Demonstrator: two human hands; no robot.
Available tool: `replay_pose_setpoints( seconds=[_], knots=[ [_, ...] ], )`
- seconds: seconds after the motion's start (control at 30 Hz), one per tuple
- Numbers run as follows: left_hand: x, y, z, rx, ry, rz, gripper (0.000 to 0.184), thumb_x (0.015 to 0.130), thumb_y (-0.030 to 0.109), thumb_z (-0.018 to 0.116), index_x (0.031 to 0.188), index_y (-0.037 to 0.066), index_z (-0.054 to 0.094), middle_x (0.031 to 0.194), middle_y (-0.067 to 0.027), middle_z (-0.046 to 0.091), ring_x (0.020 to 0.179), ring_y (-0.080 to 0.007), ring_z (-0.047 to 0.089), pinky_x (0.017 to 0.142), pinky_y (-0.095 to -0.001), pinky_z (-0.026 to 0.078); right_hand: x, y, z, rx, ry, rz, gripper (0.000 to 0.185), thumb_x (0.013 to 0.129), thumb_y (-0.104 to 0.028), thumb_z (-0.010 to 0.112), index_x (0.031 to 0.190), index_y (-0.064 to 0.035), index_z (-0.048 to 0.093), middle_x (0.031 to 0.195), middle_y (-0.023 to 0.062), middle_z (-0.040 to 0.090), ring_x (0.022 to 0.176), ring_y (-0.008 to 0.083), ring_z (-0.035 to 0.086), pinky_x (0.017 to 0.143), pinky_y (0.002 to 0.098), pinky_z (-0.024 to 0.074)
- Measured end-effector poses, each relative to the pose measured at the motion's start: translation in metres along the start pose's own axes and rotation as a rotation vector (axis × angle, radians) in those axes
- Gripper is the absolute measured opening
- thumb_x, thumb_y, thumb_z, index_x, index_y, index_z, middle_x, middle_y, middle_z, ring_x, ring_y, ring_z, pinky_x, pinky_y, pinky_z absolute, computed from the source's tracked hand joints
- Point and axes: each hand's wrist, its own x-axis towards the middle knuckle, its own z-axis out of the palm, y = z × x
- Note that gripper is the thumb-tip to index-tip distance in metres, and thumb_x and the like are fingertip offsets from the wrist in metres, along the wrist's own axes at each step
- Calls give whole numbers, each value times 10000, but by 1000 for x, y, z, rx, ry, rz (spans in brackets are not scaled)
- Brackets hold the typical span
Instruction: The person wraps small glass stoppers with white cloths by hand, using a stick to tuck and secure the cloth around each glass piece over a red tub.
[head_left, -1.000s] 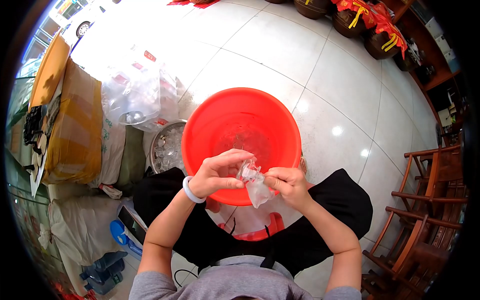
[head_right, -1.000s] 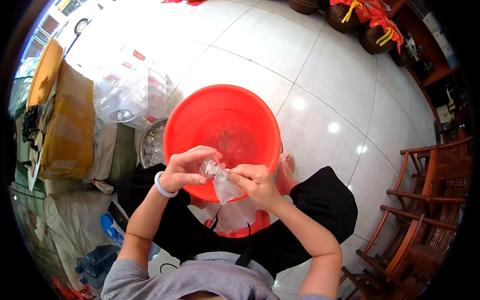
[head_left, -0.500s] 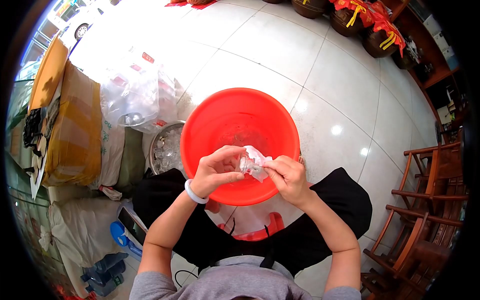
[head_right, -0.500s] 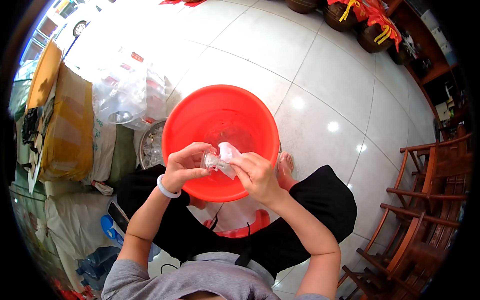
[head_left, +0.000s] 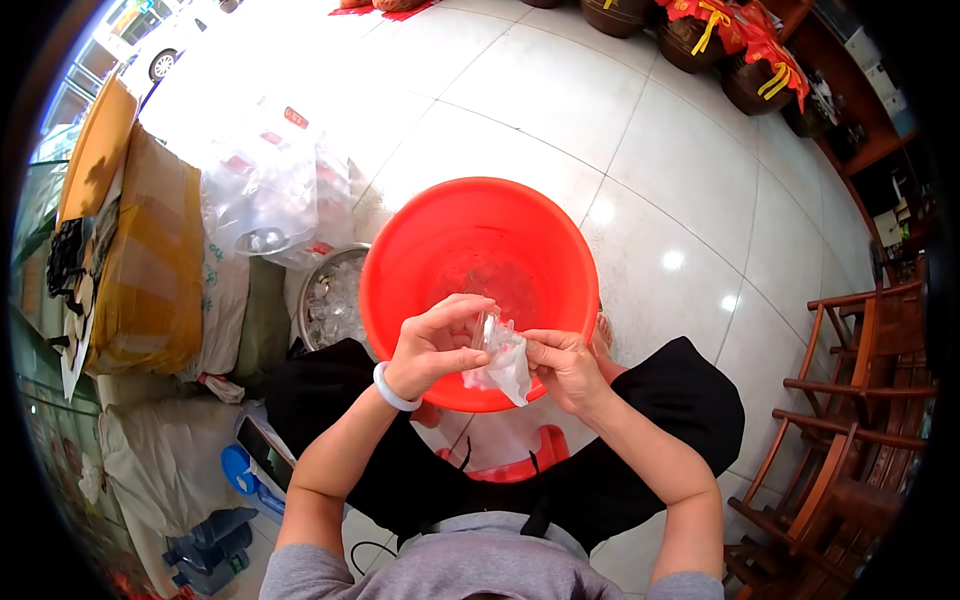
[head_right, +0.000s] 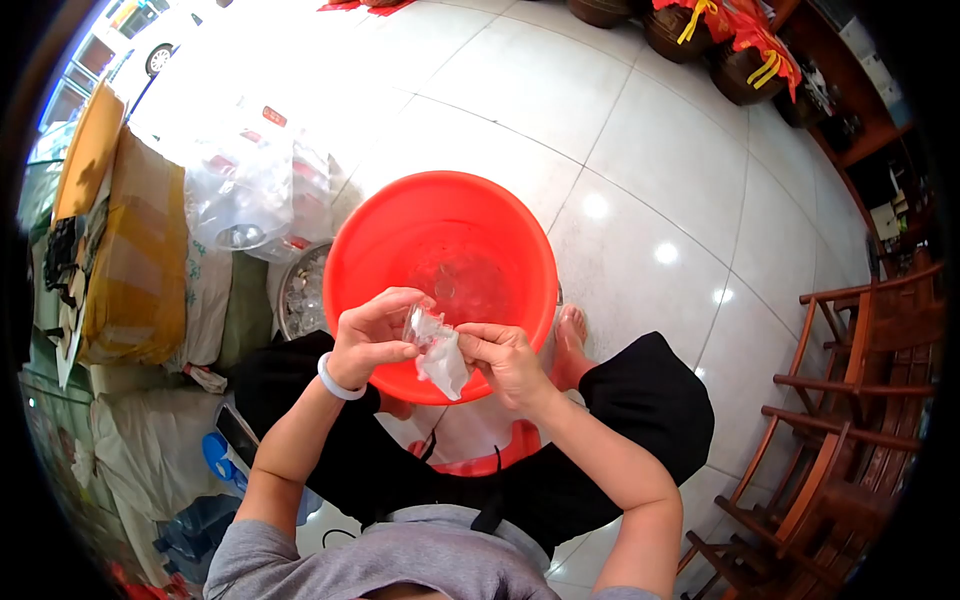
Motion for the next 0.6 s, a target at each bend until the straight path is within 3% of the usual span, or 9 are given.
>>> replay_pose_setpoints(
  seconds=[0.07,0.2,0.33,0.4,0.6],
  knots=[
    [-1,0,1,25,10,0,524,718,-28,692,1205,-22,501,1173,-116,477,877,-135,543,792,-290,483,0,4,0,272,-17,134,185,866,-113,570,980,19,629,741,3,575,655,78,492,616,216,384],
    [-2,-2,1,62,19,13,522,718,-21,695,1203,-23,502,1174,-113,472,894,-141,548,797,-298,486,3,8,-5,322,-101,172,211,870,-141,571,1007,11,622,751,-3,573,649,65,475,617,208,376],
    [0,1,0,8,19,-27,521,724,-15,692,1207,-26,496,1141,-105,491,870,-147,559,800,-299,488,4,-2,-5,1,-59,45,172,860,-86,560,965,32,628,767,22,584,660,90,508,619,221,403],
    [0,3,-3,-66,-9,-120,523,724,22,700,1201,-34,493,1125,-141,527,1001,-235,553,814,-350,500,2,-9,-3,-149,-86,-35,143,851,-47,552,926,47,630,783,46,601,669,112,535,625,225,422],
    [-2,8,-2,-207,-6,-221,514,727,7,679,1205,-29,493,1094,-145,549,1002,-243,559,785,-345,520,-1,-24,-2,-601,-195,-356,95,818,21,560,864,69,627,766,44,589,652,113,519,585,234,413]
  ],
)
